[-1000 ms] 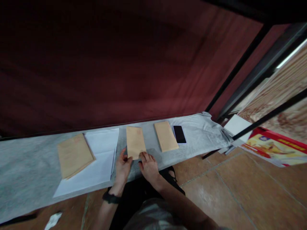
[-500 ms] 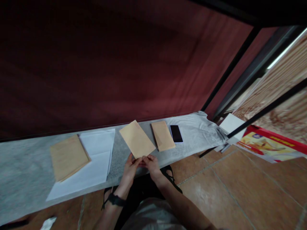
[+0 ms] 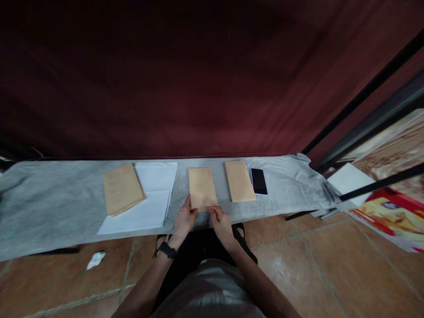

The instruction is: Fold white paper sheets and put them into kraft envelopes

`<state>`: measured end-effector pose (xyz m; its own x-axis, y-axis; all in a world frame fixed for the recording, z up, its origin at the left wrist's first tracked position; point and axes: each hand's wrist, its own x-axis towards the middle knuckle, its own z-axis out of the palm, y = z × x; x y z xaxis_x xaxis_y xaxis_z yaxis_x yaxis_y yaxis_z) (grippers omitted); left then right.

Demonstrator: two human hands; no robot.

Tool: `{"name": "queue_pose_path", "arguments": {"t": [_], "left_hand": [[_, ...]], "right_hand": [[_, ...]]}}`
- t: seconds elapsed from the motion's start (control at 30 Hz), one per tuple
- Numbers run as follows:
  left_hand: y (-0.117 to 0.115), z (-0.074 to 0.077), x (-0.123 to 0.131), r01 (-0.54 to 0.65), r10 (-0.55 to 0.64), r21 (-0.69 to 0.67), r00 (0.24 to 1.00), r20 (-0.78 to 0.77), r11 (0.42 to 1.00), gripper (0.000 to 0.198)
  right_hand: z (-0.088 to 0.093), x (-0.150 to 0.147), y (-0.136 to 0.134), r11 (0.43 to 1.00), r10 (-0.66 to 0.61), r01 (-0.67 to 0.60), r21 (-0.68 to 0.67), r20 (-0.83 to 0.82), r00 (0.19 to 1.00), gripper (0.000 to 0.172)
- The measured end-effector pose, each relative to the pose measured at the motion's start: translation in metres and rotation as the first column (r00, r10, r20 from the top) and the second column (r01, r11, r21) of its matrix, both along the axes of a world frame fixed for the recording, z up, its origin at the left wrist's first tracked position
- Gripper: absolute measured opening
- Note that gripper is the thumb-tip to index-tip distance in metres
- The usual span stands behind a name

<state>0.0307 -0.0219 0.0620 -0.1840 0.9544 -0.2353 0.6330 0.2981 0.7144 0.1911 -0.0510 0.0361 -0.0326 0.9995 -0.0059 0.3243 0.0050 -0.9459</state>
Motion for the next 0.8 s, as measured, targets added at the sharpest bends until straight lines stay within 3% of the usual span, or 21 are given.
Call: {"name": "queue_pose_path", "arguments": {"t": [0.1,0.23,0.4,0.5,0.6,0.8], "left_hand": [[-0.004,0.005,0.001,0.057,-0.059,-0.015,0.959,-0.276,0.998,0.064],[-0.013,0.008,0.004,0.113,-0.125,-0.054,0.889,-0.440,0.992,0.053],[-0.018,-0.002,0.007,0.240,-0.098,0.153,0.783,-0.615,0.959,0.046],[-0.016,-0.013,0.011,0.430,-0.181,0.268,0.756,-0.630,0.862,0.047],[-0.013,-0.025,0.019,0.590,-0.343,0.265,0.716,-0.608,0.762,0.050],[-0.010,-0.037,0.027,0.594,-0.348,0.297,0.731,-0.586,0.747,0.057]], "right_hand": [[-0.003,0.003,-0.003,0.952,0.021,-0.153,0.266,0.442,0.897,0.040],[-0.013,0.003,-0.007,0.917,-0.018,-0.281,0.282,0.734,0.679,0.052],[-0.021,0.004,-0.009,0.909,-0.023,-0.311,0.276,0.781,0.624,0.057],[-0.023,0.004,-0.008,0.912,-0.008,-0.313,0.263,0.776,0.631,0.055],[-0.025,0.004,-0.007,0.920,0.021,-0.310,0.240,0.759,0.651,0.052],[-0.026,0.006,-0.008,0.922,0.052,-0.306,0.238,0.706,0.706,0.055]]}}
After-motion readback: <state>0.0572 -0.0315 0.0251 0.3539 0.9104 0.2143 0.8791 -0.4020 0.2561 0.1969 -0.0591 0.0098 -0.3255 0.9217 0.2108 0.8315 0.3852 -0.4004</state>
